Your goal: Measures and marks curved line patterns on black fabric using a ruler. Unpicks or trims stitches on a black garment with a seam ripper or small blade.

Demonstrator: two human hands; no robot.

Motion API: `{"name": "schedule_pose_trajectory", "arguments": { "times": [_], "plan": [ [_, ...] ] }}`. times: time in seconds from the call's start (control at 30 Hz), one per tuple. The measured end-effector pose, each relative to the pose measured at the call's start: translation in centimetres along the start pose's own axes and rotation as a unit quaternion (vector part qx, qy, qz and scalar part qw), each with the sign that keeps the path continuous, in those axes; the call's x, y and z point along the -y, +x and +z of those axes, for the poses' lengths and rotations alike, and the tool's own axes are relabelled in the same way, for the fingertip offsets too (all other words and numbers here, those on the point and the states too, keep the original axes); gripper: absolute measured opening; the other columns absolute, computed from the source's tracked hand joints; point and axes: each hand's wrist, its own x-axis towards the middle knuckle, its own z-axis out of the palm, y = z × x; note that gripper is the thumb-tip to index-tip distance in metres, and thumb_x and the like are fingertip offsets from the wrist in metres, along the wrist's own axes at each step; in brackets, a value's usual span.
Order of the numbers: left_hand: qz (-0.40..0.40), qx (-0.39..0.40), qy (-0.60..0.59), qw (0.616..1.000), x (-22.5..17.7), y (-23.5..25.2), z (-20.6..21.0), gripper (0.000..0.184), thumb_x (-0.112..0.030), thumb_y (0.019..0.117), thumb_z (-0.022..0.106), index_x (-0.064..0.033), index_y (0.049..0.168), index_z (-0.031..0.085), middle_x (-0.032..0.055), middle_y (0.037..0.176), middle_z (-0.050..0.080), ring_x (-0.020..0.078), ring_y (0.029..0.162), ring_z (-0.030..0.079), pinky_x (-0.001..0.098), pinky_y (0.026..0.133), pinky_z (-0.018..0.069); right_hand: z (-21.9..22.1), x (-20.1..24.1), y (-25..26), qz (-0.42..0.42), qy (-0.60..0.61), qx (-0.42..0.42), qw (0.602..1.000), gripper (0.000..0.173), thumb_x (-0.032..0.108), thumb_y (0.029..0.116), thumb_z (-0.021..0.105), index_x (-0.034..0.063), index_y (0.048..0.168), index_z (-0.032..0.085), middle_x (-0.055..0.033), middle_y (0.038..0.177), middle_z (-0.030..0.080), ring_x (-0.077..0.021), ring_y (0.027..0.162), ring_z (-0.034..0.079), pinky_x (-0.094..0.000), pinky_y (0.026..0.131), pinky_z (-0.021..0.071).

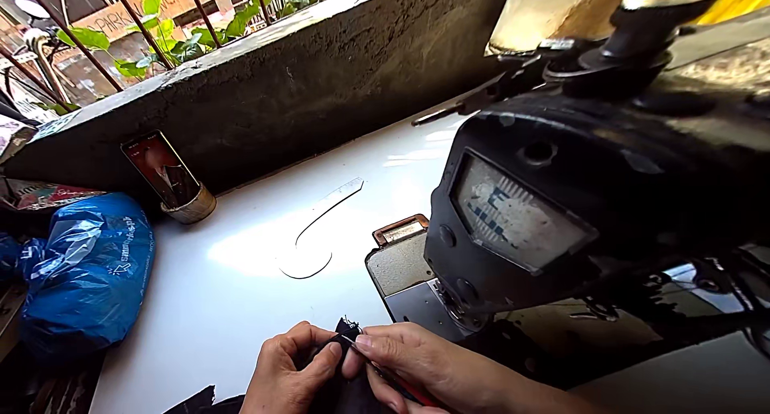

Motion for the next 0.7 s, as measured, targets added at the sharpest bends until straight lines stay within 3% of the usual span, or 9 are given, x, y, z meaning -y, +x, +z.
{"name": "schedule_pose_trajectory", "arguments": {
  "times": [0.3,0.43,0.7],
  "plan": [
    [0.005,-0.012,0.002,1.0,0.24,0.11,0.12,0.012,-0.003,0.0906,0.063,-0.0041,0.092,0.075,-0.0034,0.081,0.067,0.0005,0.07,0.063,0.0159,0.066,0.0542,-0.23,0.34,-0.14,0.018,0.006,0.017,1.0,0.034,0.031,0.1115,0.031,0.0132,0.11,0.06,0.0061,0.061,0.056,0.0013,0.041,0.046,-0.0137,0.04,0.0413],
    [0.01,-0.001,0.013,1.0,0.24,0.12,-0.25,0.018,-0.004,0.0937,0.057,-0.0053,0.093,0.075,-0.0051,0.079,0.069,-0.0004,0.07,0.064,0.0163,0.065,0.0545,-0.15,0.34,-0.17,0.019,-0.015,0.026,0.999,0.032,0.031,0.111,0.033,0.014,0.111,0.061,0.0072,0.061,0.057,0.0022,0.041,0.046,-0.0134,0.04,0.0408],
    [0.022,0.004,0.015,1.0,0.32,0.22,-0.37,0.019,-0.007,0.0942,0.057,-0.0117,0.083,0.071,-0.0108,0.069,0.064,-0.0041,0.063,0.059,0.0145,0.059,0.0494,-0.08,0.3,-0.22,0.027,0.012,0.03,0.999,0.036,0.031,0.1114,0.03,0.0131,0.111,0.061,0.007,0.06,0.056,0.002,0.041,0.046,-0.0133,0.04,0.041]
  ]
}}
